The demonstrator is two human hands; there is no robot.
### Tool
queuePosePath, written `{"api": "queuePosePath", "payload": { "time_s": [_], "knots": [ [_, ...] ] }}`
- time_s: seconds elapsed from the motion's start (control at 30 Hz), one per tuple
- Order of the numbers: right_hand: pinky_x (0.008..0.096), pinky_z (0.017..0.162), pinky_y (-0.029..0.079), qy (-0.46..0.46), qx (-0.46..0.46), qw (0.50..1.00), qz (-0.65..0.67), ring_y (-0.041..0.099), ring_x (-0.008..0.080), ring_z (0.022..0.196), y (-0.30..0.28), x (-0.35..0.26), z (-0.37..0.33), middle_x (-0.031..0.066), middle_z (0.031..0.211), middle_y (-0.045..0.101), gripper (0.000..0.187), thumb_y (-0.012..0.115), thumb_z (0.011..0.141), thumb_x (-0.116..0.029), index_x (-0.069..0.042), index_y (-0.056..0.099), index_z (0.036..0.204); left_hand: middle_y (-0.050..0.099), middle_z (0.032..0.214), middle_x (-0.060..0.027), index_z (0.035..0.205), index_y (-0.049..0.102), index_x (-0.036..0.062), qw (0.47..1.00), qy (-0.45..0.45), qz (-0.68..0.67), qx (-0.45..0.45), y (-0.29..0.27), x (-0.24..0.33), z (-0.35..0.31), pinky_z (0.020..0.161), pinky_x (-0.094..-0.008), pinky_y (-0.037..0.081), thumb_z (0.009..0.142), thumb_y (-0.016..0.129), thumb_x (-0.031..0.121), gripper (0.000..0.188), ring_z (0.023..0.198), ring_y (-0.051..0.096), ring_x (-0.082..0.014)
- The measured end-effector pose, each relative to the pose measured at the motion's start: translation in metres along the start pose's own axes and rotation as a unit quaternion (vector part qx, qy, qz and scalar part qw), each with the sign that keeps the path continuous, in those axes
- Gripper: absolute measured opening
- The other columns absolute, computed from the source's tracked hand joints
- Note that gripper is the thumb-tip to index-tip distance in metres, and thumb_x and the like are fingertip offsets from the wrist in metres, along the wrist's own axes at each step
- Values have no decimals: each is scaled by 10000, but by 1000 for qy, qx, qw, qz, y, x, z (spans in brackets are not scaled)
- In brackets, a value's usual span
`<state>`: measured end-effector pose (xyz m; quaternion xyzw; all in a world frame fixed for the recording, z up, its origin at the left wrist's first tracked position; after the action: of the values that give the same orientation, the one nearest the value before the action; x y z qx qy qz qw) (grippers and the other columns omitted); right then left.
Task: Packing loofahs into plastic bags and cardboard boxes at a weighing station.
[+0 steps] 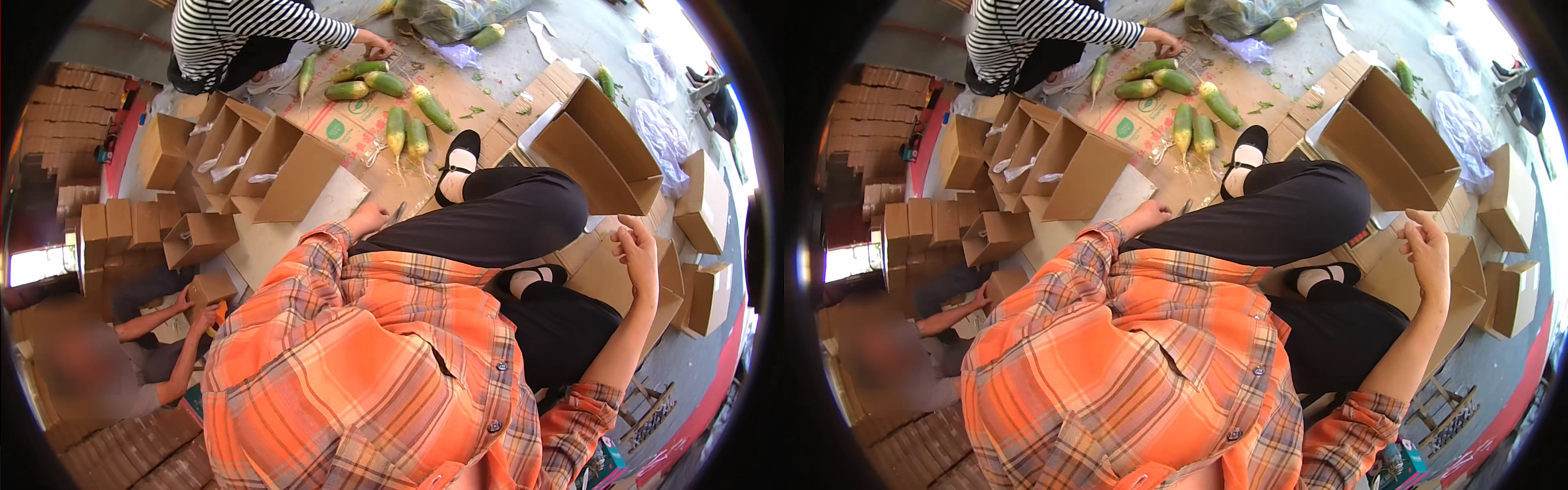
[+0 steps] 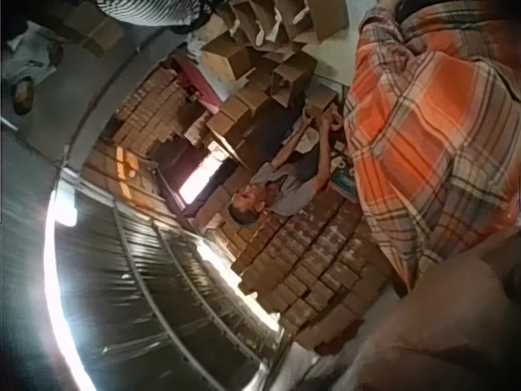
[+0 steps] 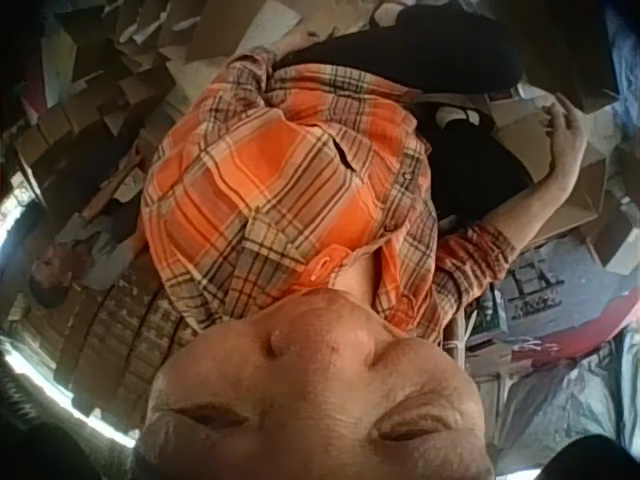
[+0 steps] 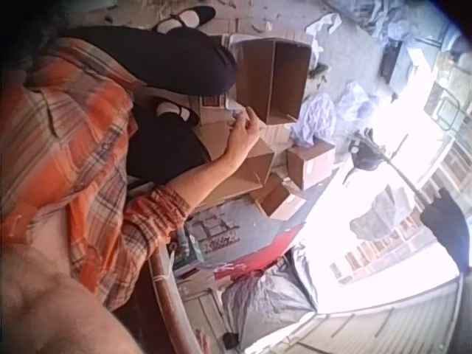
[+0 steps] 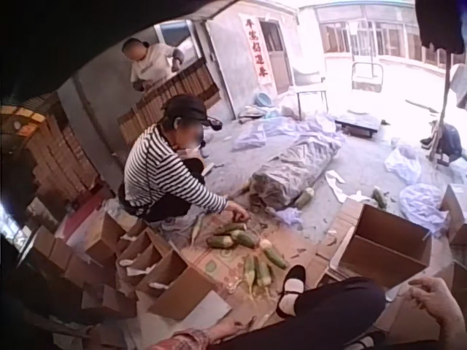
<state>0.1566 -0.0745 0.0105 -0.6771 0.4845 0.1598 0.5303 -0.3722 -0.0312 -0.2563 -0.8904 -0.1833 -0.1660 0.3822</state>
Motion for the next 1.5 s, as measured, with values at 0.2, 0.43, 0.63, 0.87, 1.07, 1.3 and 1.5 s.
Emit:
{"api": "queuePosePath", "payload": {
  "time_s": [0.2,0.43,0.63,0.87,1.07,1.3,1.5],
  "knots": [
    [186,523,365,8,-4,1000,-1,494,52,598,4,0,0,2,783,601,310,514,865,-168,-64,578,1150,650,842,-176,889,677,53,995,38,-16,87,-30,1,-10,743,-383,482,769,570,214,228,796,625,-309],
    [182,524,372,31,-5,999,-6,499,52,599,4,9,2,-4,778,596,312,514,871,-173,-64,576,1157,515,1119,-113,1148,532,118,909,32,114,399,-172,24,-71,852,-408,437,746,660,169,424,1070,482,-304],
    [184,518,376,37,-6,999,-5,498,53,591,5,13,4,-1,774,591,310,501,874,-161,-51,574,1155,434,1260,-90,1287,397,132,877,-158,170,420,-243,-44,-93,920,-474,383,721,719,241,660,1184,395,-294],
    [184,513,374,65,-11,998,-12,497,56,576,10,10,4,6,768,588,307,495,869,-142,-42,571,1150,622,987,-196,990,632,32,913,-262,84,302,-221,-150,-88,798,-425,476,744,689,256,338,962,587,-343],
    [186,506,371,71,-13,997,-17,494,57,572,13,12,7,2,756,584,308,503,864,-148,-39,574,1143,629,940,-212,936,638,10,909,-230,132,322,-220,-128,-99,789,-440,470,767,653,243,289,933,591,-360],
    [185,505,371,65,-14,998,-16,493,55,573,13,14,7,-2,750,580,310,502,865,-153,-43,573,1146,625,940,-220,937,633,0,909,-229,138,318,-214,-156,-127,791,-444,465,763,656,236,294,943,585,-368],
    [184,506,374,65,-23,997,-13,487,52,571,14,10,8,-3,750,577,317,501,863,-156,-36,568,1148,603,1041,-189,1014,613,13,908,-286,118,282,-198,-177,-141,816,-433,461,776,652,239,330,1008,561,-349]
  ]
}}
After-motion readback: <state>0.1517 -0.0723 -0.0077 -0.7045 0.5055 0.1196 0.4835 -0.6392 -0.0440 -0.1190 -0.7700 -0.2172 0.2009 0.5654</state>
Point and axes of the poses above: each hand's wrist, its own z-axis towards the middle knuckle, its own y-axis out of the palm, x = y × z, the point moved 10 cm from there along z, towards the middle knuckle
